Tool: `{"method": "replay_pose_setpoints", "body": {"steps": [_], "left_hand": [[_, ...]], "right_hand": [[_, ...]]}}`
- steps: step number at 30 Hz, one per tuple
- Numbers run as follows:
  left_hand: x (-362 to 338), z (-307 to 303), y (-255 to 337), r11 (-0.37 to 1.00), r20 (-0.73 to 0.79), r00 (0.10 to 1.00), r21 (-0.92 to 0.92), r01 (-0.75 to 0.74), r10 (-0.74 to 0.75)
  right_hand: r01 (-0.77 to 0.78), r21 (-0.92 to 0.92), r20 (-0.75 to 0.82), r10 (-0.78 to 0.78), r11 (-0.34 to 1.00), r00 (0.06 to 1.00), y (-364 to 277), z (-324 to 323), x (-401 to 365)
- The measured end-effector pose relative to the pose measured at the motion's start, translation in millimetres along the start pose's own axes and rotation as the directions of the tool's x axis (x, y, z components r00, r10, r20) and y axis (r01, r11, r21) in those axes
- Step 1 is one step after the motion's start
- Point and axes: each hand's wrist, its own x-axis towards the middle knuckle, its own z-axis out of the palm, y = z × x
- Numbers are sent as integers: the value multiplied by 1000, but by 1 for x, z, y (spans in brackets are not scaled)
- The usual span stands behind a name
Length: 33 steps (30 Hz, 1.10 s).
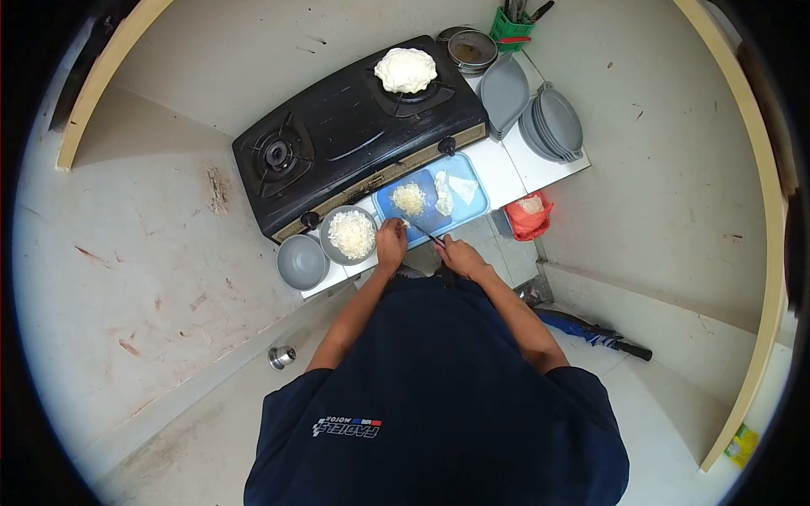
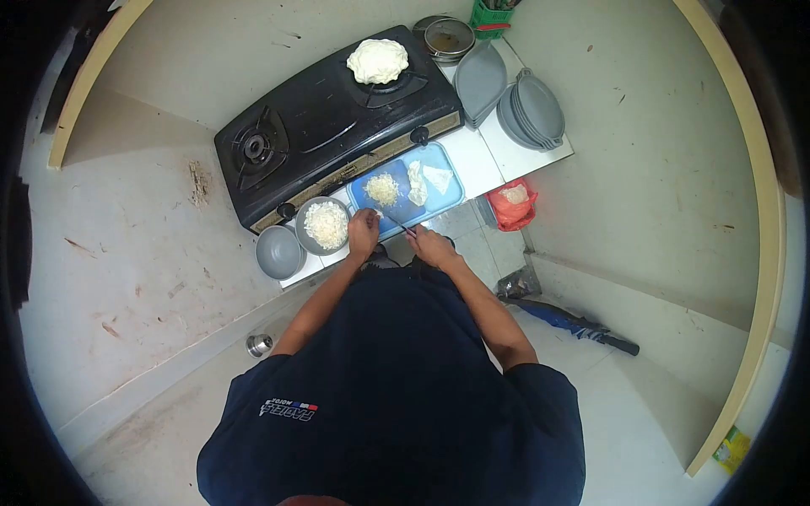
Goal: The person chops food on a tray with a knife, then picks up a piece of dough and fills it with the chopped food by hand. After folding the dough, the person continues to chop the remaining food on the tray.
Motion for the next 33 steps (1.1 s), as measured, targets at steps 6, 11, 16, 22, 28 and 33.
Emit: {"method": "replay_pose_setpoints", "body": {"steps": [6, 11, 16, 22, 28, 33], "left_hand": [[11, 4, -5, 999, -5, 999, -15, 33, -33], [9, 3, -5, 1000, -16, 1000, 12, -12, 12], [10, 6, -9, 1000, -26, 1000, 27, 16, -15], [9, 2, 0, 995, -18, 996, -50, 91, -92], [12, 4, -7, 993, 10, 994, -33, 110, -110], [12, 6, -9, 995, 6, 995, 12, 95, -95]], "right_hand": [[42, -18, -27, -43, 999, 999, 3, -1, 13], [104, -11, 22, -103, 995, 994, 7, 16, 41], [104, -72, -1, -104, 992, 995, -4, 19, 55], [176, -150, -87, -190, 973, 978, 15, 17, 34], [143, -138, -64, -153, 980, 986, 7, 9, 30], [190, -149, -76, -203, 970, 976, 8, 25, 46]]}}
